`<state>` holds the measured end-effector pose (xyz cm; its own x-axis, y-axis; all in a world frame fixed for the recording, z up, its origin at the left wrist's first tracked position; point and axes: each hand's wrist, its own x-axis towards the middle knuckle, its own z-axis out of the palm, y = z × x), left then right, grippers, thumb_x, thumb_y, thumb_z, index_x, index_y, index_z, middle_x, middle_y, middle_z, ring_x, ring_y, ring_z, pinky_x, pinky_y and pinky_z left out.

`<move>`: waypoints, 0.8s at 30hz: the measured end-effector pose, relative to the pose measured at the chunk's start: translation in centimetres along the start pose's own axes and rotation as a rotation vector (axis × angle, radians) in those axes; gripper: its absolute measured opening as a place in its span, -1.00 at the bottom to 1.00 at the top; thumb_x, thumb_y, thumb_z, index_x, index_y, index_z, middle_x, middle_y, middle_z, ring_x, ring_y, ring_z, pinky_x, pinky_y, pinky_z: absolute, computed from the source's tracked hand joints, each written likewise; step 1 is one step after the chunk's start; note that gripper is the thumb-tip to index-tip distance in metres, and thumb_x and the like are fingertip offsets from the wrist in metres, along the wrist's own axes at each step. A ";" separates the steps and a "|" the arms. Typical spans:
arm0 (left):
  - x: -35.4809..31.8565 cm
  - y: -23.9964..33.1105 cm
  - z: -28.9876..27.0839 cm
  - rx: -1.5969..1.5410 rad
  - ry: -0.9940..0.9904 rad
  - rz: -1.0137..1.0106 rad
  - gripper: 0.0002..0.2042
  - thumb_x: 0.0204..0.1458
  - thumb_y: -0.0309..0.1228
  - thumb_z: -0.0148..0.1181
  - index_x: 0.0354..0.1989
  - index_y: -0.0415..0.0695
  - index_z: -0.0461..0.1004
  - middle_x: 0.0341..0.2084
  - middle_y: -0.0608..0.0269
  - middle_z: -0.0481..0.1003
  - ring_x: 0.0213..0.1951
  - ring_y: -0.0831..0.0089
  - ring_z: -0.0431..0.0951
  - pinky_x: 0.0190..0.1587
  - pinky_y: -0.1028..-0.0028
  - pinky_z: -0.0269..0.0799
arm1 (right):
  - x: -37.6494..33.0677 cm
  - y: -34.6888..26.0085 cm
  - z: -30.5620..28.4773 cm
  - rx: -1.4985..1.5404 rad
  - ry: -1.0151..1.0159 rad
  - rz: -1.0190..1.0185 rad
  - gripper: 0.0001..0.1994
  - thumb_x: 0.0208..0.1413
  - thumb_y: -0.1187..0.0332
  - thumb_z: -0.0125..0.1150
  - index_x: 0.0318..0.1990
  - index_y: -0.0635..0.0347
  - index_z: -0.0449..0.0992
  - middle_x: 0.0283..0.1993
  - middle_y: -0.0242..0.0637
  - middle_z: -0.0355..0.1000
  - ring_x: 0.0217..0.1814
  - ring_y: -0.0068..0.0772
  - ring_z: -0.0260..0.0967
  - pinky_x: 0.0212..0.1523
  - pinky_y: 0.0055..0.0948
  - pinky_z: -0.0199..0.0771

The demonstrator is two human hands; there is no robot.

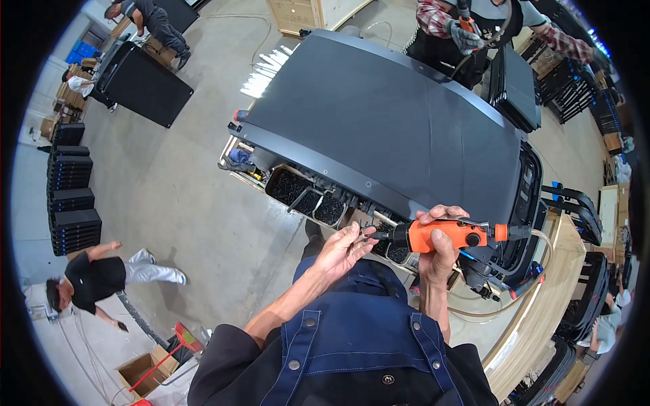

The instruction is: Assembling components of a treadmill using electric and pneumatic screwdrivers in a manufacturing setting.

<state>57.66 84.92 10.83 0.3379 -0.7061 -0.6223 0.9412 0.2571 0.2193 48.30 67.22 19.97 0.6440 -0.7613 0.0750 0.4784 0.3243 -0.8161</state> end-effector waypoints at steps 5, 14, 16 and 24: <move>0.7 3.0 0.6 -0.123 -0.022 -0.096 -0.72 0.31 -0.27 0.11 -0.07 -0.29 0.49 -0.02 0.08 0.57 -0.10 0.26 0.67 -0.06 0.44 0.74 | 0.2 2.3 2.4 -0.030 0.091 -0.083 -0.51 -0.03 0.46 0.34 0.10 0.09 0.36 -0.06 -0.20 0.47 -0.08 -0.26 0.49 0.16 -0.02 0.45; 1.7 9.2 0.8 -0.119 -0.056 -0.123 -0.72 0.26 -0.29 0.20 0.01 -0.21 0.51 0.00 0.22 0.56 -0.05 0.44 0.60 0.08 0.47 0.63 | 1.1 5.8 8.9 -0.174 0.238 -0.232 -0.54 0.01 0.46 0.31 0.11 0.07 0.37 -0.04 -0.23 0.46 -0.10 -0.29 0.47 0.18 -0.05 0.41; 2.4 10.5 0.4 -0.136 -0.066 -0.156 -0.73 0.26 -0.29 0.19 0.00 -0.21 0.51 0.00 0.22 0.56 -0.05 0.44 0.60 0.09 0.48 0.63 | 1.4 6.5 10.3 -0.204 0.230 -0.247 -0.53 0.02 0.47 0.30 0.12 0.06 0.36 -0.04 -0.21 0.45 -0.09 -0.29 0.47 0.20 -0.04 0.41; 5.5 12.4 -0.5 -0.175 -0.070 -0.212 -0.75 0.23 -0.17 0.22 -0.14 -0.09 0.51 -0.05 0.21 0.57 -0.12 0.45 0.60 -0.03 0.50 0.64 | 3.0 9.4 14.2 -0.399 0.086 -0.319 -0.49 0.01 0.46 0.40 0.11 0.06 0.31 -0.01 -0.17 0.44 -0.03 -0.19 0.48 0.24 0.03 0.41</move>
<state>71.17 84.55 9.75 0.1386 -0.7987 -0.5855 0.9777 0.2045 -0.0476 63.25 75.95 20.68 0.4436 -0.8362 0.3224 0.3670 -0.1587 -0.9166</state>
